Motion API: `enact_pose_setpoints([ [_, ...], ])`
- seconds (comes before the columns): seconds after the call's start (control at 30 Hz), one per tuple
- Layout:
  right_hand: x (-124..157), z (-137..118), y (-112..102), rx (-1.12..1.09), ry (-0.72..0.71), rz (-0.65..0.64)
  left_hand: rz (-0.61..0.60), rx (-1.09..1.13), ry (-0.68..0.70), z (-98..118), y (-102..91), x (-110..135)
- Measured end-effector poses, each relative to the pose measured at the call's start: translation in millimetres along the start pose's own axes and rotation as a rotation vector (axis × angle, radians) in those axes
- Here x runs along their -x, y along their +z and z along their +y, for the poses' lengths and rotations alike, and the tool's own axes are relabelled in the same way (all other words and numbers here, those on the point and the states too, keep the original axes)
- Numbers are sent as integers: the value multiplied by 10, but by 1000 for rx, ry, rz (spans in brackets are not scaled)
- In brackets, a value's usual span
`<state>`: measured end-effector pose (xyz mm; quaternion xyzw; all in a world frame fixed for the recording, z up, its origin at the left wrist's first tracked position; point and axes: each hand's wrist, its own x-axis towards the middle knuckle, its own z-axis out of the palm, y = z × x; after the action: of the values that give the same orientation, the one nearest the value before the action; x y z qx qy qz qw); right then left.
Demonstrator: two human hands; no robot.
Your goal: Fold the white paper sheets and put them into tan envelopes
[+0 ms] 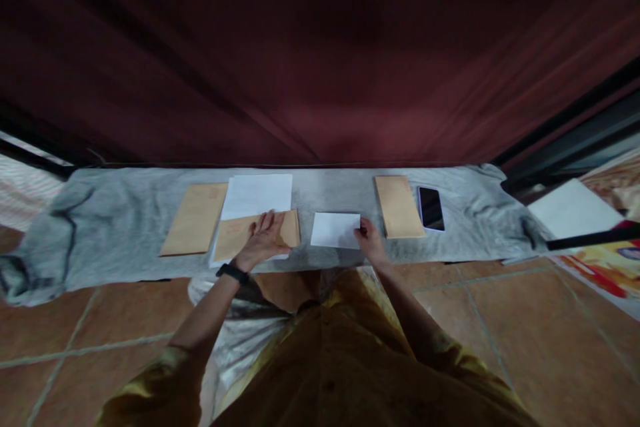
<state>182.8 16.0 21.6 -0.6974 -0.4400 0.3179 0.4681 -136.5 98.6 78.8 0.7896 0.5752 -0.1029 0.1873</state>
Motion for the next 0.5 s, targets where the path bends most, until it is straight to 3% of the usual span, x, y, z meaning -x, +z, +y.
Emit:
enact_pose_setpoints([
  [0.13, 70, -130, 54, 291, -200, 86, -49, -31, 22, -22, -35, -16],
  [0.23, 103, -319, 284, 284, -272, -47, -46, -63, 23, 7, -77, -1],
  [0.37, 141, -600, 854, -2, -94, -357, -26, -110, 21, 53, -101, 42],
  [0.5, 202, -782, 1332, -61, -23, -445, 29, -165, 18, 128, -64, 102],
])
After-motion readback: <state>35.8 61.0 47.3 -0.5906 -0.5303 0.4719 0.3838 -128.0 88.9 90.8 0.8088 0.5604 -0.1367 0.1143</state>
